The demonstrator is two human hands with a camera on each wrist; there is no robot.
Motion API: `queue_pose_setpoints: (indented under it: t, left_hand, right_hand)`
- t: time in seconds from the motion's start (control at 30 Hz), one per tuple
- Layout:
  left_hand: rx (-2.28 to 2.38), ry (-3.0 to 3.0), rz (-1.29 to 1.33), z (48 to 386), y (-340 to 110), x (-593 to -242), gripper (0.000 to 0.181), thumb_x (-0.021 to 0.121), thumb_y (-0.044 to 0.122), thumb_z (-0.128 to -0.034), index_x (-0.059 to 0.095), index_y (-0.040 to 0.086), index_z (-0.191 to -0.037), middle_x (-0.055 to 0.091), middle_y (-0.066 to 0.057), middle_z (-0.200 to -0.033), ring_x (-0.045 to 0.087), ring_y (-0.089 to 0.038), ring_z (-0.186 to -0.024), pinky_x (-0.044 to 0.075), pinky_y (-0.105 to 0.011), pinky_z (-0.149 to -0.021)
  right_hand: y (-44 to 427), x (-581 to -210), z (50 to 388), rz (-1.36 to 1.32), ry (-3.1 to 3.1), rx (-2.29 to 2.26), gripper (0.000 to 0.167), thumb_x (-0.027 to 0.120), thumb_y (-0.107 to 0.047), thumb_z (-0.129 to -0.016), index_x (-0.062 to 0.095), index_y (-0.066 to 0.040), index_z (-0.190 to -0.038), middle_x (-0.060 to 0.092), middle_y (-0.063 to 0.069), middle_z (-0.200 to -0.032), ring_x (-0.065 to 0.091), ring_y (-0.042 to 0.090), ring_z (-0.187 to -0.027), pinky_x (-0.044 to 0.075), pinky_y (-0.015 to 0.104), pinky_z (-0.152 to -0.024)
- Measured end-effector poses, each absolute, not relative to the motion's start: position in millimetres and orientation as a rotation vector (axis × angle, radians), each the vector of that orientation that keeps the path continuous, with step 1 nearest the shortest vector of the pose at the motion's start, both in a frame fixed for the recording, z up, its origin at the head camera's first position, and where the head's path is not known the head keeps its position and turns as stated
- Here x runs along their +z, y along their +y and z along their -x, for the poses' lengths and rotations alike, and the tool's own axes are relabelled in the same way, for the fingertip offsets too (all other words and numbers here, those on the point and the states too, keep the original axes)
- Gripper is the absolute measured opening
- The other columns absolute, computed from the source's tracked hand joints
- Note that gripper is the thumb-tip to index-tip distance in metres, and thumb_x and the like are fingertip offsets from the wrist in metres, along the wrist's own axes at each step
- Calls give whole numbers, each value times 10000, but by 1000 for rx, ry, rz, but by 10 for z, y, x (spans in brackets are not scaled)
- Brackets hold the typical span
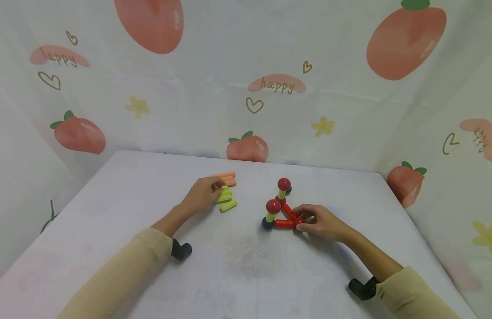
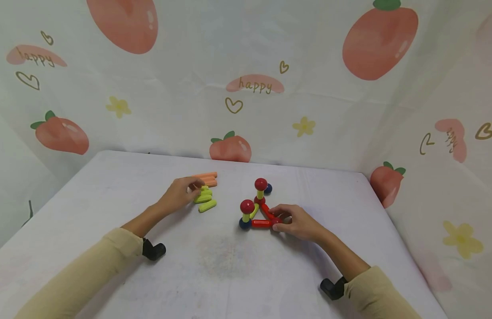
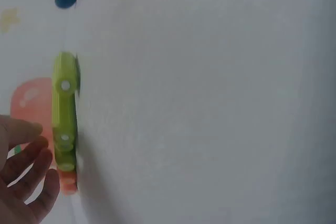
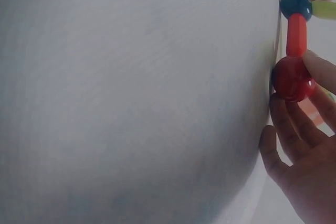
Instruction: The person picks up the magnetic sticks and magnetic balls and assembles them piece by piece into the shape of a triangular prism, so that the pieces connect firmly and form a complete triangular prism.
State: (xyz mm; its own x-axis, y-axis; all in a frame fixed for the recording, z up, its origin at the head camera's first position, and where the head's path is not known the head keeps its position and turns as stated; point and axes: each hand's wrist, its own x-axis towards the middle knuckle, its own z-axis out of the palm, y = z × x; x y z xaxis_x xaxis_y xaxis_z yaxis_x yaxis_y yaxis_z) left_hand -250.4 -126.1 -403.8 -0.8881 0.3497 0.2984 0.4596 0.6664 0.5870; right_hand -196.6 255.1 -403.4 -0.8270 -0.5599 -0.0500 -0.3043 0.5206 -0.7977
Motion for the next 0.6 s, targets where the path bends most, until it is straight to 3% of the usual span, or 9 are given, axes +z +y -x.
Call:
queue_pose_setpoints:
  t: [0.13, 0.27, 0.6]
  left_hand:
    - [-1028, -2739, 595, 2599, -1322, -4057, 239, 590, -51, -924, 668, -62, -1149, 696, -178, -1113, 635, -339, -1054, 514, -464, -919]
    - [-1031, -2789, 523, 2665, -1367, -4062, 256, 561, -46, -942, 662, -61, -1177, 685, -192, -1157, 603, -362, -1142, 477, -490, -983]
    - [-820, -2878, 614, 2744, -1347, -4056, 188, 694, 105, -932, 710, 1, -1088, 717, -126, -1000, 646, -313, -980, 517, -458, -876]
  right_hand:
    - [2550, -4033, 1964, 717, 2463, -1204, 425, 720, -169, -916, 606, -33, -1302, 644, 115, -1201, 621, 254, -1031, 537, 244, -850]
    - [2554, -4032, 1962, 737, 2470, -1201, 425, 720, -164, -915, 607, -16, -1296, 645, 132, -1200, 624, 257, -1028, 535, 245, -853]
    - [2557, -4025, 1963, 756, 2465, -1218, 425, 722, -151, -914, 603, 3, -1293, 645, 150, -1194, 629, 252, -1015, 537, 240, -847]
